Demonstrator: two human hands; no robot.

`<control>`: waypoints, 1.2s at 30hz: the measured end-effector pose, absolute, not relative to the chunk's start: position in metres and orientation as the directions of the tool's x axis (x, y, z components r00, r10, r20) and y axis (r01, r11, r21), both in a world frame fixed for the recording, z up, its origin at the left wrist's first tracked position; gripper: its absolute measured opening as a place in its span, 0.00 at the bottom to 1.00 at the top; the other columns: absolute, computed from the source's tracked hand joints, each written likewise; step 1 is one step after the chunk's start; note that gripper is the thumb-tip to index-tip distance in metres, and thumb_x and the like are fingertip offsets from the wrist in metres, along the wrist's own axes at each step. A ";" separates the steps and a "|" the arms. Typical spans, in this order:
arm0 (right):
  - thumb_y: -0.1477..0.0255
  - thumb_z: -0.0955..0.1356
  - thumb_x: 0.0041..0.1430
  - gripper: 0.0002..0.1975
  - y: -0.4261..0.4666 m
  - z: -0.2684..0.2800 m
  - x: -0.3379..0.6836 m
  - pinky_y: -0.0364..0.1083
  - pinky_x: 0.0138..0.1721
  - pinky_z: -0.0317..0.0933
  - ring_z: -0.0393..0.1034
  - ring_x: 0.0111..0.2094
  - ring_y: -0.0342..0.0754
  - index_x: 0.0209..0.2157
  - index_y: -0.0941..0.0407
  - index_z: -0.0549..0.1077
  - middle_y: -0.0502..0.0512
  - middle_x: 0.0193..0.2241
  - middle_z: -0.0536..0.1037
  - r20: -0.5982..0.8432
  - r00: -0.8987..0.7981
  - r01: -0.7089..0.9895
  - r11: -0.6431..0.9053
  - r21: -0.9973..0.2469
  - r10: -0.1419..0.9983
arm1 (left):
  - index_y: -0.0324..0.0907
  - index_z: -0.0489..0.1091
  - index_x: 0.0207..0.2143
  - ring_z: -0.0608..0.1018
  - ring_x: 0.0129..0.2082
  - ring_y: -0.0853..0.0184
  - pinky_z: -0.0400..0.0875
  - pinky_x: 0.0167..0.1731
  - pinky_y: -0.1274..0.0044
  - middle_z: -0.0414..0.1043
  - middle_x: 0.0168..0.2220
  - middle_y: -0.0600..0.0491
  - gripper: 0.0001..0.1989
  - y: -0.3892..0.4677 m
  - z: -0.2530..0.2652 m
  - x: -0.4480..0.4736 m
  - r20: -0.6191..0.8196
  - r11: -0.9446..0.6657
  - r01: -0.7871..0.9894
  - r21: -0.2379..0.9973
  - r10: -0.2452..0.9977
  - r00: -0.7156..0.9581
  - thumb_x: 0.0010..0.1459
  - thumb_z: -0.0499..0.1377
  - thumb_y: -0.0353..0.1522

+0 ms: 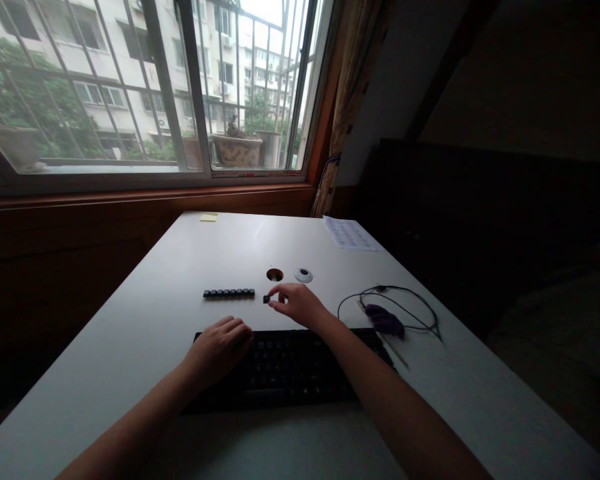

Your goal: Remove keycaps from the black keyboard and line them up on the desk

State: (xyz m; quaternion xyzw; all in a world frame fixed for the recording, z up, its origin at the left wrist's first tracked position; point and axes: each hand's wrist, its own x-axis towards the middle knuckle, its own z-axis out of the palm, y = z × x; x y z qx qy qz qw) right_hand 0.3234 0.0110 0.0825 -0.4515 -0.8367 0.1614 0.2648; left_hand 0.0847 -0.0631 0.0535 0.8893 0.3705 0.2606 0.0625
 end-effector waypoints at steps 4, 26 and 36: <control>0.67 0.71 0.56 0.10 0.045 0.069 0.312 0.40 0.34 0.60 0.72 0.30 0.42 0.41 0.52 0.79 0.49 0.29 0.79 0.170 -0.445 0.744 0.469 -0.476 0.879 | 0.42 0.68 0.36 0.72 0.34 0.65 0.68 0.34 0.74 0.71 0.33 0.52 0.05 -0.063 0.054 0.085 0.373 -0.708 0.644 0.290 0.703 0.605 0.65 0.53 0.28; 0.65 0.73 0.54 0.12 0.077 0.045 0.303 0.39 0.31 0.59 0.71 0.29 0.42 0.41 0.52 0.80 0.50 0.29 0.79 0.101 -0.441 0.745 0.427 -0.512 0.892 | 0.42 0.68 0.36 0.71 0.33 0.65 0.66 0.33 0.74 0.71 0.32 0.53 0.06 -0.064 0.053 0.082 0.345 -0.702 0.620 0.350 0.712 0.612 0.66 0.53 0.28; 0.66 0.72 0.55 0.11 0.079 0.042 0.300 0.39 0.32 0.60 0.71 0.30 0.42 0.42 0.51 0.80 0.50 0.29 0.79 0.088 -0.449 0.742 0.426 -0.517 0.889 | 0.42 0.68 0.36 0.71 0.34 0.64 0.66 0.33 0.74 0.71 0.32 0.53 0.06 -0.063 0.051 0.083 0.334 -0.704 0.623 0.341 0.710 0.620 0.66 0.53 0.28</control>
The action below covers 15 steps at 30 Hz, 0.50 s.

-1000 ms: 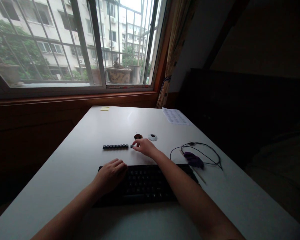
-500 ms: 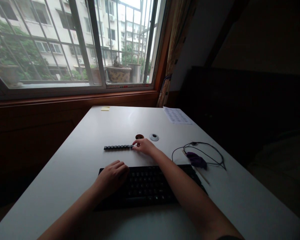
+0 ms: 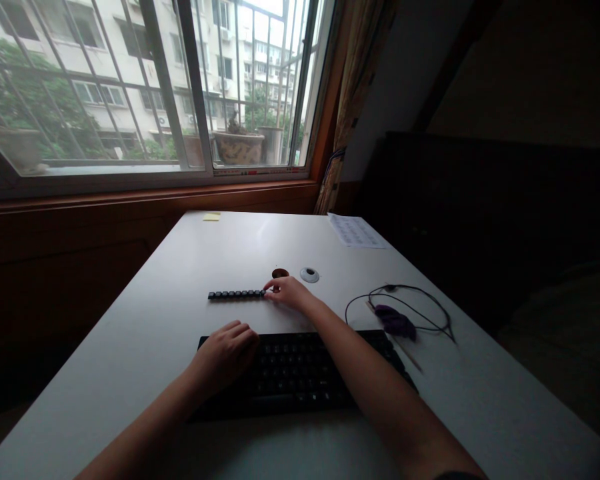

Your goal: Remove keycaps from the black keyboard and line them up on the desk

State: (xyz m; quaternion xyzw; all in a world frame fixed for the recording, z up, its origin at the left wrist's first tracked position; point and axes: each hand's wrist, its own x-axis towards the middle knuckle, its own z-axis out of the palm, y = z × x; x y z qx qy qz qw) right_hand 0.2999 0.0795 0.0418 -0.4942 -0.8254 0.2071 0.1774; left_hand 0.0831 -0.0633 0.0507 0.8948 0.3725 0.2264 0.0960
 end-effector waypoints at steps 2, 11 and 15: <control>0.66 0.72 0.56 0.11 0.079 0.042 0.300 0.39 0.32 0.60 0.71 0.30 0.42 0.42 0.51 0.80 0.50 0.29 0.79 0.089 -0.447 0.743 0.425 -0.517 0.890 | 0.42 0.68 0.36 0.71 0.33 0.65 0.66 0.33 0.74 0.71 0.32 0.53 0.06 -0.063 0.051 0.083 0.339 -0.706 0.621 0.342 0.708 0.619 0.66 0.53 0.28; 0.65 0.72 0.56 0.12 0.078 0.044 0.299 0.40 0.33 0.61 0.72 0.30 0.42 0.42 0.51 0.80 0.50 0.30 0.79 0.082 -0.446 0.752 0.423 -0.505 0.891 | 0.42 0.68 0.35 0.71 0.33 0.65 0.67 0.33 0.74 0.71 0.32 0.53 0.07 -0.064 0.052 0.083 0.351 -0.711 0.619 0.333 0.703 0.618 0.66 0.53 0.28; 0.64 0.72 0.56 0.13 0.078 0.042 0.299 0.40 0.34 0.61 0.73 0.31 0.43 0.43 0.51 0.79 0.50 0.31 0.80 0.078 -0.443 0.758 0.419 -0.500 0.893 | 0.42 0.68 0.35 0.71 0.33 0.65 0.67 0.34 0.74 0.71 0.32 0.52 0.06 -0.064 0.052 0.083 0.352 -0.696 0.623 0.357 0.718 0.601 0.65 0.52 0.28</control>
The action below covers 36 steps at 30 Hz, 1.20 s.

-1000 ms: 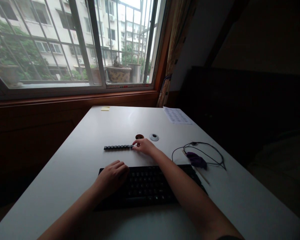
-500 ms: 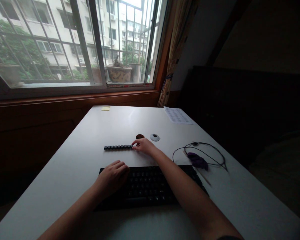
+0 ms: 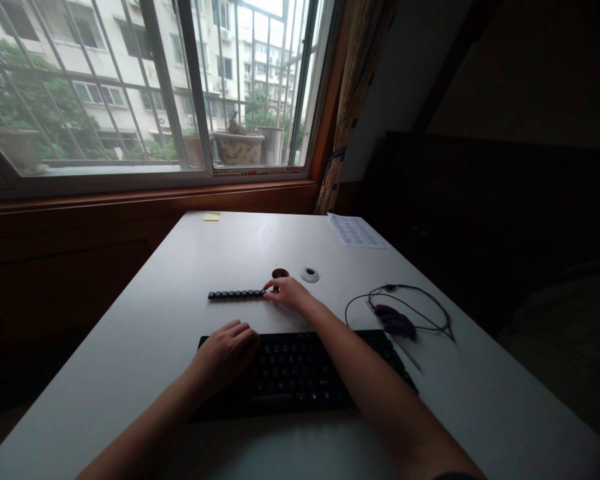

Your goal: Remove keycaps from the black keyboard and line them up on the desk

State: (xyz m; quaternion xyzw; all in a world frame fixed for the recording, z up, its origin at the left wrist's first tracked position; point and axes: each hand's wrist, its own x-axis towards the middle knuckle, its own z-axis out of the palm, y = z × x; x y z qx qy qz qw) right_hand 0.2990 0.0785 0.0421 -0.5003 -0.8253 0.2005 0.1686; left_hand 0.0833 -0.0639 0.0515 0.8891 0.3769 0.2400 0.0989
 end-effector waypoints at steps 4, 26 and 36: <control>0.65 0.72 0.55 0.15 0.079 0.041 0.299 0.40 0.35 0.62 0.73 0.32 0.43 0.45 0.50 0.79 0.50 0.31 0.80 0.068 -0.438 0.765 0.411 -0.496 0.896 | 0.42 0.68 0.36 0.72 0.34 0.65 0.68 0.36 0.73 0.71 0.34 0.51 0.06 -0.062 0.053 0.082 0.384 -0.662 0.604 0.444 0.750 0.539 0.64 0.53 0.27; 0.61 0.73 0.54 0.18 0.080 0.039 0.293 0.41 0.36 0.62 0.73 0.33 0.44 0.47 0.49 0.77 0.51 0.33 0.79 0.090 -0.470 0.750 0.451 -0.484 0.878 | 0.42 0.68 0.35 0.73 0.33 0.65 0.68 0.34 0.74 0.71 0.33 0.52 0.05 -0.061 0.051 0.082 0.389 -0.653 0.617 0.439 0.758 0.524 0.61 0.54 0.26; 0.61 0.73 0.54 0.17 0.082 0.037 0.292 0.41 0.35 0.61 0.72 0.33 0.44 0.46 0.50 0.78 0.51 0.32 0.78 0.104 -0.500 0.737 0.486 -0.469 0.860 | 0.42 0.68 0.35 0.73 0.33 0.65 0.68 0.34 0.74 0.71 0.32 0.52 0.06 -0.061 0.051 0.083 0.368 -0.649 0.626 0.434 0.761 0.534 0.62 0.53 0.26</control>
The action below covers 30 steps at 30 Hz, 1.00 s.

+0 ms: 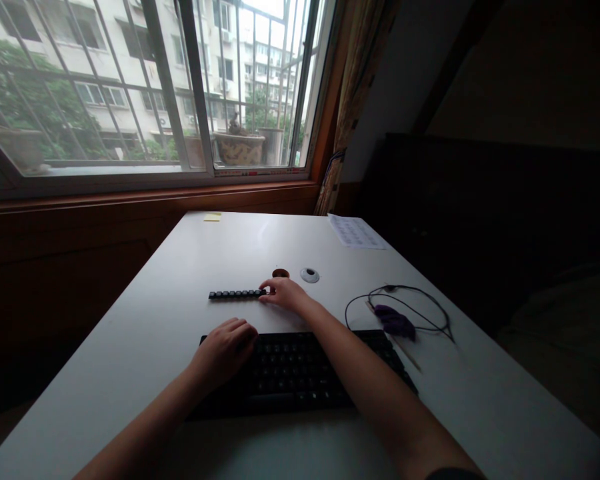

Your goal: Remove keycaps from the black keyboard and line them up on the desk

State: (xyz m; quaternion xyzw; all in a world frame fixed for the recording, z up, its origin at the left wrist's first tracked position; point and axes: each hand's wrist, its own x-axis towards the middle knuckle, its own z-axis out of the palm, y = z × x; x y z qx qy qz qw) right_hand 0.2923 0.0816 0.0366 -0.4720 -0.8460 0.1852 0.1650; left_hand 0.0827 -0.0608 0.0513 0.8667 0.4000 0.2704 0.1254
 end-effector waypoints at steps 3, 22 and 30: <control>0.62 0.73 0.54 0.16 0.082 0.036 0.291 0.41 0.37 0.61 0.72 0.35 0.44 0.45 0.50 0.78 0.51 0.34 0.78 0.119 -0.507 0.731 0.499 -0.466 0.854 | 0.42 0.69 0.35 0.73 0.33 0.65 0.68 0.34 0.74 0.71 0.32 0.52 0.05 -0.061 0.052 0.083 0.366 -0.648 0.629 0.430 0.762 0.534 0.62 0.54 0.26; 0.62 0.72 0.56 0.15 0.083 0.032 0.288 0.42 0.39 0.62 0.72 0.37 0.45 0.44 0.51 0.79 0.53 0.38 0.79 0.151 -0.510 0.724 0.518 -0.455 0.847 | 0.42 0.68 0.35 0.73 0.34 0.64 0.67 0.35 0.73 0.70 0.33 0.52 0.05 -0.062 0.052 0.083 0.344 -0.634 0.629 0.450 0.773 0.533 0.62 0.54 0.26; 0.63 0.72 0.56 0.15 0.083 0.032 0.288 0.42 0.39 0.62 0.72 0.37 0.45 0.45 0.52 0.79 0.53 0.39 0.79 0.148 -0.505 0.726 0.511 -0.460 0.851 | 0.42 0.68 0.36 0.72 0.34 0.64 0.67 0.35 0.73 0.70 0.33 0.52 0.05 -0.062 0.052 0.082 0.339 -0.637 0.626 0.449 0.770 0.541 0.63 0.54 0.26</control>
